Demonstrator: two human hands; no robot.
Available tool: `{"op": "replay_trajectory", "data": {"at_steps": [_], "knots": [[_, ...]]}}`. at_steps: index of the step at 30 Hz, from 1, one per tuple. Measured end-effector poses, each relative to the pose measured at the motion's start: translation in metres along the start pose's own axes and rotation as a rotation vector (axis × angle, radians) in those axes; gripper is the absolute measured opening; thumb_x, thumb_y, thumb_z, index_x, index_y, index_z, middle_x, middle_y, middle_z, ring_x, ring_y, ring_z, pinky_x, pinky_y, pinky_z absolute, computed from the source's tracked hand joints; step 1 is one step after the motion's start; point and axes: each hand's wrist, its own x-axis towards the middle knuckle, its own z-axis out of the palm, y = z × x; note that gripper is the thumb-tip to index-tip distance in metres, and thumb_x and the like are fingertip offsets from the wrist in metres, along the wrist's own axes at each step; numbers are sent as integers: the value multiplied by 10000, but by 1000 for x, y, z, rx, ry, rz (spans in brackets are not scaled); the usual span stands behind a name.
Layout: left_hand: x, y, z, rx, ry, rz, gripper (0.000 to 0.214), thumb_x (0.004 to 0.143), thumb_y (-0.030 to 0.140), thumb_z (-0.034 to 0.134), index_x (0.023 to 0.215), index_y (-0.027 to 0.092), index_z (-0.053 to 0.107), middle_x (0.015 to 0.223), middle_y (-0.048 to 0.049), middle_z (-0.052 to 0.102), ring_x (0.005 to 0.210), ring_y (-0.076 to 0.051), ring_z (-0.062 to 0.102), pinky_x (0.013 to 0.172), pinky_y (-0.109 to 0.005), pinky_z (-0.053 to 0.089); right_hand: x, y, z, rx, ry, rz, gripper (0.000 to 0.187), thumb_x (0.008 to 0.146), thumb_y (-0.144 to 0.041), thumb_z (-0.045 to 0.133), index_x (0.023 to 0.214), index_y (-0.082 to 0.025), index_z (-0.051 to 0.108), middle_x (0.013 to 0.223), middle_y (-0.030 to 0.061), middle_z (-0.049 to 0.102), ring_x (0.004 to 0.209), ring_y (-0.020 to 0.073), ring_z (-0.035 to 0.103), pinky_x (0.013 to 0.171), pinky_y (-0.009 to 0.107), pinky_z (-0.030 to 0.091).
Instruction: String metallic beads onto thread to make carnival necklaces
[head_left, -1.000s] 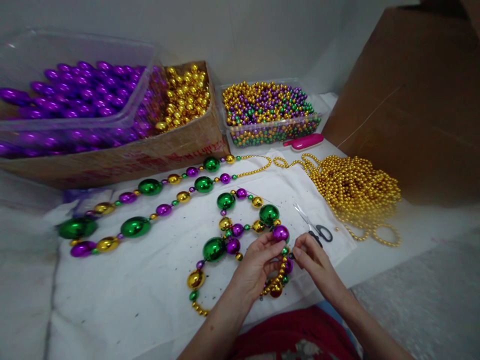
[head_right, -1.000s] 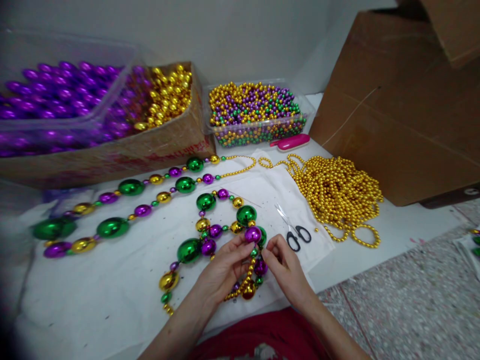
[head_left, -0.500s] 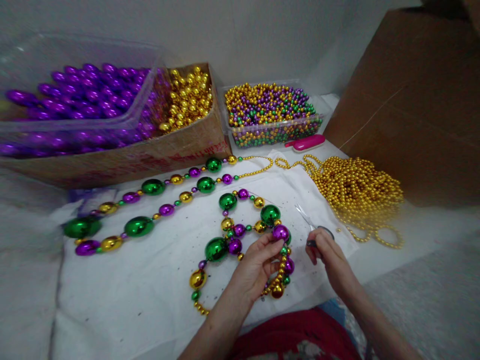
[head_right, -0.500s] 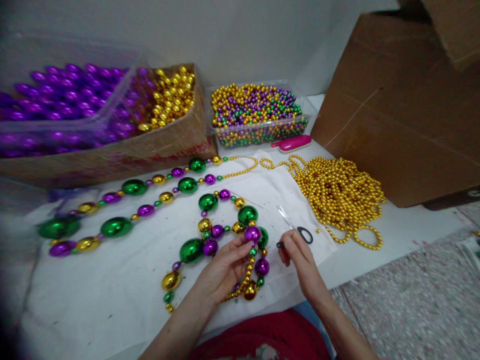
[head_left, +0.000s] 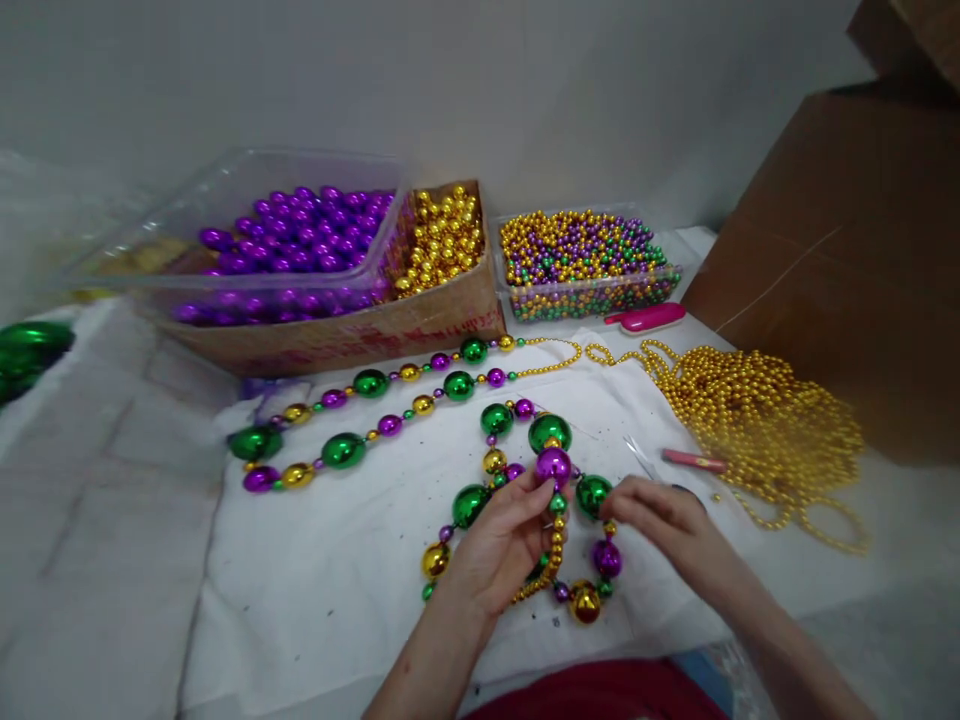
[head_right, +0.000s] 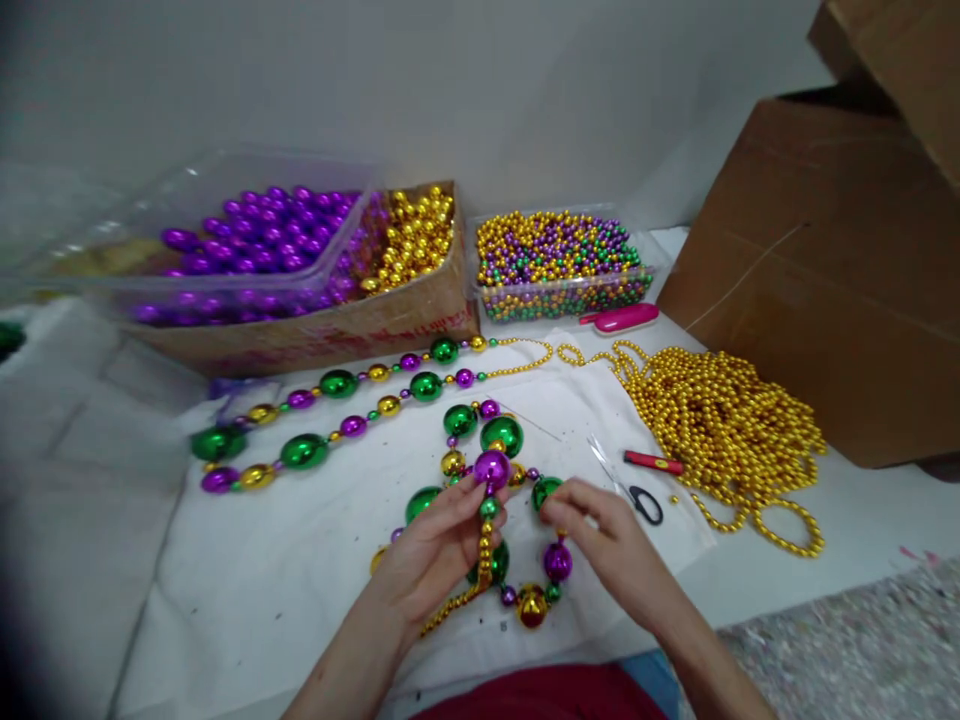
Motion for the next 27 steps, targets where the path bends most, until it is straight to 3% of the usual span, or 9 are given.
{"op": "replay_trajectory", "data": {"at_steps": [1,4,7,9,12,15,18,23,27], "knots": [[-3,6,4,2,-14,37,226,750,149,684,972,127,647,848,-45,654,656,-86,589,592,-182,496,-2,-10,18,199,-166,32,210,863,-390,542,929,-199,600,906,48,628,855,214,573,754,339,434],[-16,33,18,28,-22,205,224,751,156,684,972,145,645,854,-31,650,664,-88,592,590,-183,507,-1,-27,72,551,-358,6,464,703,-353,741,1103,-220,546,1079,41,607,1007,216,548,861,336,409],[-35,71,30,77,-34,436,198,745,157,689,940,152,654,849,-22,654,682,-94,601,593,-179,518,3,-40,97,733,-476,18,339,734,-349,713,994,-169,590,863,36,653,859,187,596,818,327,418],[-51,98,32,106,-35,629,160,761,156,671,921,163,661,863,-17,663,727,-96,611,648,-182,533,6,-59,85,745,-479,25,209,823,-337,619,908,-147,604,667,11,622,646,131,568,680,272,418],[-74,127,25,210,22,825,137,790,182,639,925,181,664,932,-25,675,784,-113,626,676,-199,544,14,-106,39,742,-407,-36,163,865,-307,558,859,-152,608,521,-45,463,466,70,377,479,204,292],[-92,137,12,416,80,745,192,791,230,642,973,173,660,976,-58,675,807,-155,637,652,-234,547,26,-164,-9,723,-329,-135,201,889,-276,491,782,-155,610,523,-53,338,454,71,241,424,208,206],[-103,141,8,612,106,626,187,795,263,642,939,147,666,850,-66,680,749,-150,629,639,-230,530,38,-217,-31,678,-392,-201,248,896,-261,428,765,-150,608,533,-49,309,457,76,187,408,207,177],[-115,156,60,639,97,913,158,793,272,650,917,174,652,850,-34,670,793,-122,611,735,-208,487,50,-280,-19,496,-578,-248,276,889,-235,365,793,-132,603,503,-53,337,411,64,171,368,202,143],[-113,163,107,634,-248,844,194,835,312,586,955,171,641,763,-28,634,666,-111,576,683,-246,486,50,-304,-8,243,-567,-331,265,888,-257,417,739,-129,595,457,-63,347,391,55,187,358,198,148]]}}
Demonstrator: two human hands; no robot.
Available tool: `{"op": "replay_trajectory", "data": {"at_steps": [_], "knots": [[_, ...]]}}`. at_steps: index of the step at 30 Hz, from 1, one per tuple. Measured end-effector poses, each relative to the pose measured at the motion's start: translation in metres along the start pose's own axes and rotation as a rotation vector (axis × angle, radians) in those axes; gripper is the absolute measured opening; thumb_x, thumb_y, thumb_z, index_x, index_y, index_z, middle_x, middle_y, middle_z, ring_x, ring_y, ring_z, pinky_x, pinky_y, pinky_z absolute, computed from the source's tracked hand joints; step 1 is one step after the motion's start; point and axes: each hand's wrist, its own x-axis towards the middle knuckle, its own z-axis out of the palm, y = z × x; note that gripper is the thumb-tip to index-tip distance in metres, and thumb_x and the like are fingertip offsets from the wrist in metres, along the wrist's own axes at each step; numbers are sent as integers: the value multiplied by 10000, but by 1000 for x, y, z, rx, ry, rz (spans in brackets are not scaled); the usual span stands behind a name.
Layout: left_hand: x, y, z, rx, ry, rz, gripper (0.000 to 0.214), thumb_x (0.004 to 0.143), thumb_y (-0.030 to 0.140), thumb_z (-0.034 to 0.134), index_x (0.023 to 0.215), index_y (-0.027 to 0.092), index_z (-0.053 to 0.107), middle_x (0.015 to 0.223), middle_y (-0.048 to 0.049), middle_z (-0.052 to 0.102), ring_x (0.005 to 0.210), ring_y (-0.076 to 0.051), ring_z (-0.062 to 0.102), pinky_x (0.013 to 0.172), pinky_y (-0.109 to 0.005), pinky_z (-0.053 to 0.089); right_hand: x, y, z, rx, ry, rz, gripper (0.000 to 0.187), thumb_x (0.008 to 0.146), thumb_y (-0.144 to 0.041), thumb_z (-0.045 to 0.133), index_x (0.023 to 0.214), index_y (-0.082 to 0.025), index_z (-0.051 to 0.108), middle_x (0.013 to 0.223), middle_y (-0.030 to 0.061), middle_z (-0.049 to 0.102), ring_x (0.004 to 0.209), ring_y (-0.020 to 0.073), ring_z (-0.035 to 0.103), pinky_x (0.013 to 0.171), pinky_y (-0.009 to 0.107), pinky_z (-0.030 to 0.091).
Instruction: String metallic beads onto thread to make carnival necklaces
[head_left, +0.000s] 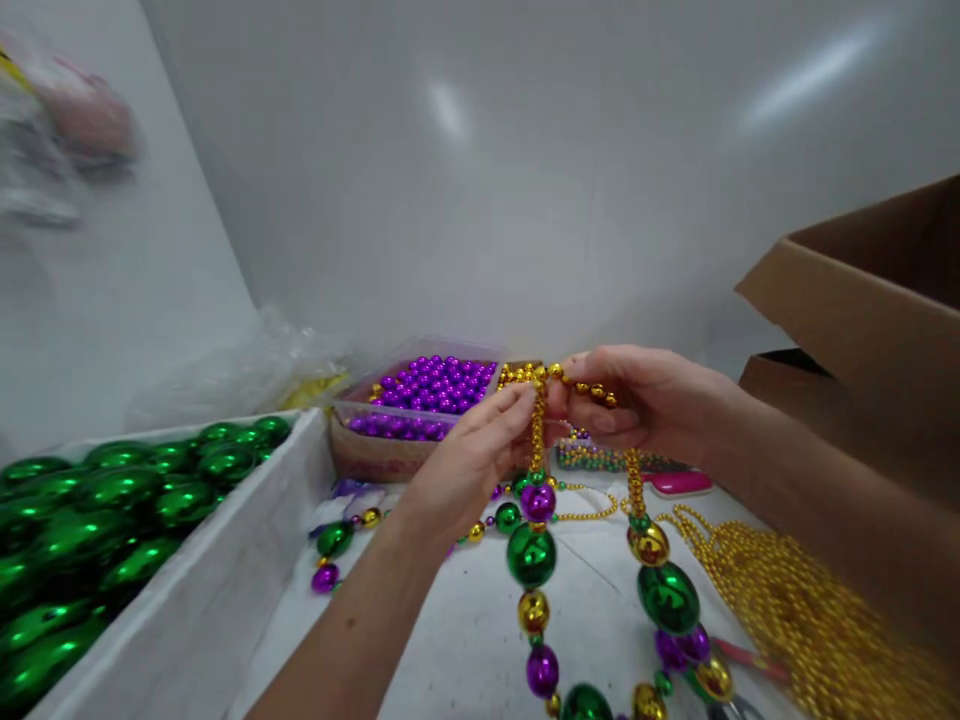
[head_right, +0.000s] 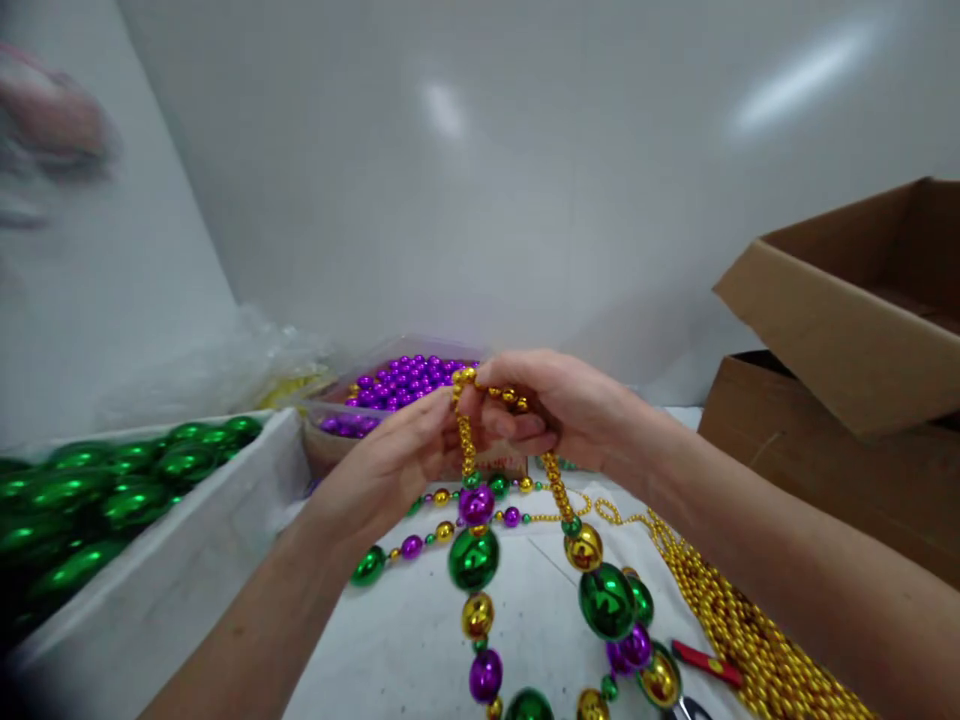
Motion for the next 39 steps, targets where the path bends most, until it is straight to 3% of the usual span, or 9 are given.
{"op": "replay_trajectory", "data": {"at_steps": [2,5,8,12,18,24,30,36,39], "knots": [[6,5,5,-67,-116,-61,169,837,309,578,845,152,640,582,18,527,497,-71,474,562,-220,460,0,-7,-3,-108,18,16,273,893,-300,462,712,-135,583,442,-77,333,382,47,162,345,191,124],[5,17,3,-131,-147,-105,183,828,284,591,725,134,616,476,69,358,390,-29,296,418,-160,353,-8,-19,-14,-214,31,31,299,866,-347,556,639,-153,537,449,-78,348,382,40,189,337,180,132],[-1,41,4,-171,-142,-100,221,844,275,572,678,131,597,470,65,348,379,-23,254,379,-142,291,-17,-29,-19,-328,1,-18,210,800,-285,657,657,-153,579,521,-39,467,420,50,335,366,178,243],[-14,63,5,-124,-141,-96,315,860,320,538,602,140,559,454,47,380,374,-34,291,382,-157,323,-19,-34,-13,-362,-51,-60,165,821,-253,626,693,-149,632,555,-14,528,451,68,424,409,194,324],[-47,47,-14,38,-72,-158,109,820,217,572,739,149,596,628,-31,603,518,-100,546,546,-231,489,-6,-9,5,-180,-102,-80,184,847,-239,566,744,-115,655,494,-19,503,432,69,435,414,190,348],[-67,44,-26,44,-41,-155,60,805,197,585,772,149,599,642,-25,594,511,-84,531,506,-189,465,3,8,16,-178,-76,-64,190,826,-246,578,694,-119,631,478,-20,488,387,56,384,339,187,261],[-58,81,-5,51,-111,-101,281,829,389,557,963,156,640,784,-74,649,487,-112,540,497,-260,487,8,-43,48,-85,-67,-139,235,849,-198,532,632,-118,573,464,-35,438,394,35,317,339,161,205],[-59,123,35,43,34,225,352,811,323,607,1131,179,594,956,-105,675,831,-228,659,774,-380,518,7,-108,96,24,-52,-394,278,900,-136,351,658,-83,477,604,-80,382,436,-41,353,430,97,201],[-69,125,38,49,-18,221,490,725,350,698,1171,187,578,1005,-120,670,958,-289,640,836,-422,497,4,-134,106,95,-19,-438,314,889,-142,250,672,-50,457,693,-87,338,459,-78,349,460,108,195]]}}
